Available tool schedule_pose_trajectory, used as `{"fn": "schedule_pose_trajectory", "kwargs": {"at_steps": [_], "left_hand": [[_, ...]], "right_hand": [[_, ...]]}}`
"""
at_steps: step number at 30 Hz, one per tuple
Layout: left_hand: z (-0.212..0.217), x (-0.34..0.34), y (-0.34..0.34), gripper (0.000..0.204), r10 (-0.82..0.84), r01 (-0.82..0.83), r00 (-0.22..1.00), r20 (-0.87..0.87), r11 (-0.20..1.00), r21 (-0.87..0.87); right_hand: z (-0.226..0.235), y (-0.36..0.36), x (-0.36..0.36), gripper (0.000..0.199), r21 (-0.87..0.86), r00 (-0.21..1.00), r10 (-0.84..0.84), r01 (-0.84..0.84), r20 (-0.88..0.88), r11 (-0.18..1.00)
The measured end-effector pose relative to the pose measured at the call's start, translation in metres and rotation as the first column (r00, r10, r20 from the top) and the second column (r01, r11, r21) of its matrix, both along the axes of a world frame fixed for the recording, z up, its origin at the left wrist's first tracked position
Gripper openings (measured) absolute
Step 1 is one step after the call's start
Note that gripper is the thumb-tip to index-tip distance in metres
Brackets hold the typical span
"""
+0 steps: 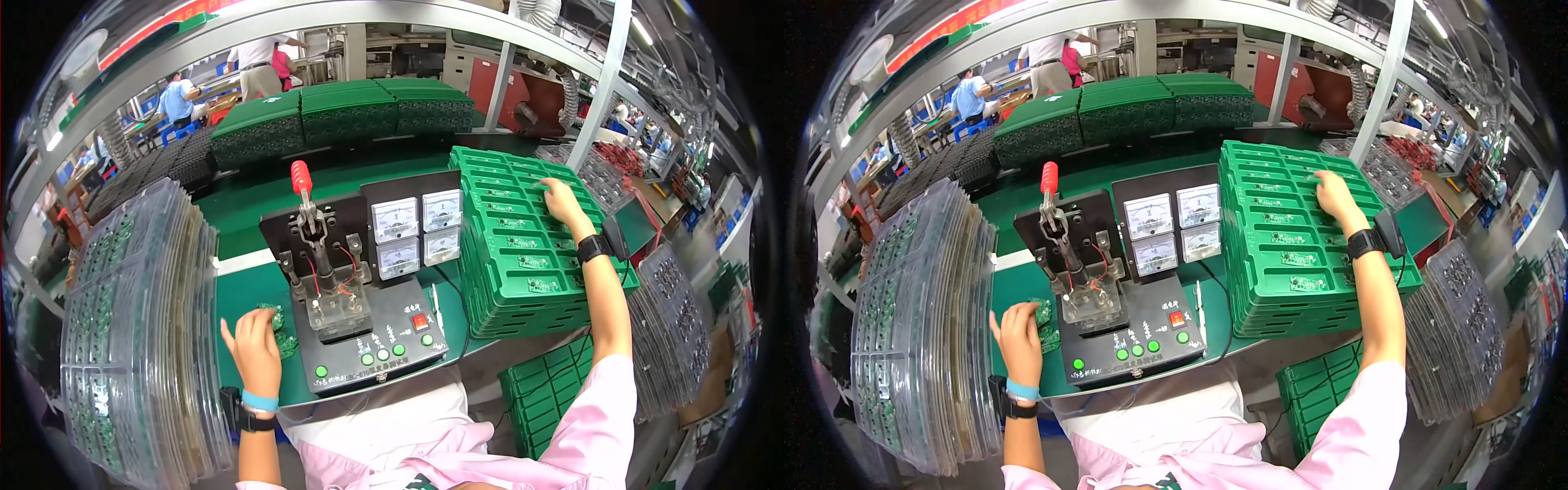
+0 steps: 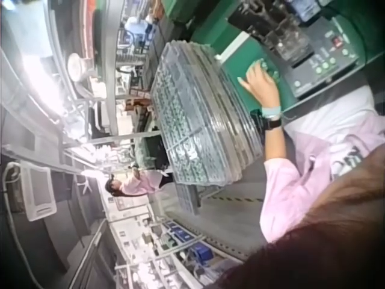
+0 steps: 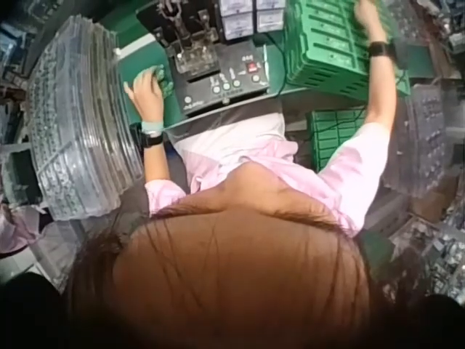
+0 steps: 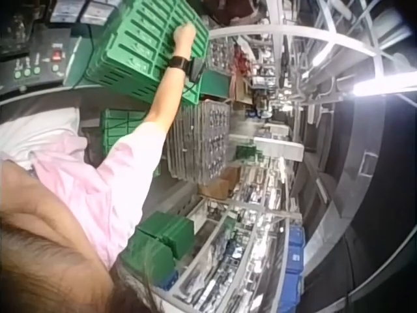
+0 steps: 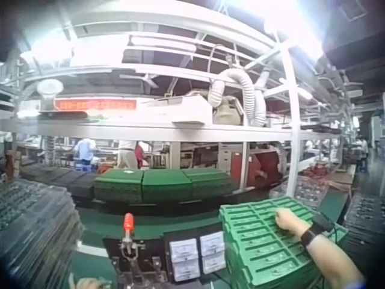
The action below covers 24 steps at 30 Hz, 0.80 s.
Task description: The person picks up a circuit board from a pile, places it onto a testing machine, and pulls down a red lever. After pressing buttons on the machine, the person lifts the lever, removes the circuit board, and places it into a green tray.
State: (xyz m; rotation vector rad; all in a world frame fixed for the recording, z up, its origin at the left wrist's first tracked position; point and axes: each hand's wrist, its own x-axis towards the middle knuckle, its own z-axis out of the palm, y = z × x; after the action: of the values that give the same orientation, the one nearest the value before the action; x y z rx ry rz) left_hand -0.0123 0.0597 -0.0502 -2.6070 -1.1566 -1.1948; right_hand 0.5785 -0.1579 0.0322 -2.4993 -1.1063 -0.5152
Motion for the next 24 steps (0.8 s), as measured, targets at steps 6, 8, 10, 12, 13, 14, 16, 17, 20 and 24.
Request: {"fn": "schedule_pose_trajectory", "kwargs": {"at_steps": [6,8,10,12,13,14,16,17,20,24], "left_hand": [[0.023,-0.002,-0.043,0.026,-0.375,0.372,0.925,0.069,0.927,0.047],[0.024,0.009,-0.053,0.027,-0.567,0.564,0.823,-0.013,0.816,0.131],[0.023,0.023,-0.059,0.03,-0.587,0.611,0.789,-0.181,0.781,0.127],[0.019,0.043,-0.061,0.032,-0.581,0.588,0.808,-0.099,0.806,0.071],[0.017,0.048,-0.062,0.035,-0.584,0.584,0.81,-0.057,0.812,-0.021],[0.016,0.052,-0.062,0.036,-0.575,0.575,0.816,-0.062,0.818,-0.026],[0.013,0.056,-0.064,0.038,-0.551,0.546,0.83,-0.085,0.835,-0.076],[0.012,0.057,-0.066,0.04,-0.542,0.532,0.837,-0.075,0.838,-0.12],[0.011,0.053,-0.068,0.042,-0.497,0.483,0.858,-0.132,0.866,-0.127],[0.011,0.049,-0.067,0.049,-0.532,0.495,0.832,-0.159,0.84,-0.221]], "right_hand": [[0.006,0.008,-0.007,0.029,0.111,0.996,-0.08,0.076,0.035,0.991],[0.027,0.024,-0.035,0.021,0.25,0.994,0.05,-0.074,0.102,0.965],[0.045,0.044,-0.079,0.021,0.284,0.932,0.282,-0.34,0.228,0.896],[0.053,0.063,-0.137,0.024,0.252,0.823,0.399,-0.519,0.404,0.817],[0.058,0.068,-0.166,0.025,0.185,0.77,0.359,-0.516,0.527,0.836],[0.062,0.072,-0.196,0.027,0.095,0.693,0.323,-0.491,0.644,0.866],[0.073,0.077,-0.251,0.03,0.05,0.641,0.421,-0.582,0.642,0.811],[0.078,0.079,-0.275,0.03,0.051,0.566,0.467,-0.671,0.68,0.739],[0.086,0.093,-0.332,0.035,0.032,0.477,0.593,-0.796,0.649,0.605],[0.088,0.128,-0.366,0.043,0.159,0.547,0.733,-0.831,0.404,0.533]]}}
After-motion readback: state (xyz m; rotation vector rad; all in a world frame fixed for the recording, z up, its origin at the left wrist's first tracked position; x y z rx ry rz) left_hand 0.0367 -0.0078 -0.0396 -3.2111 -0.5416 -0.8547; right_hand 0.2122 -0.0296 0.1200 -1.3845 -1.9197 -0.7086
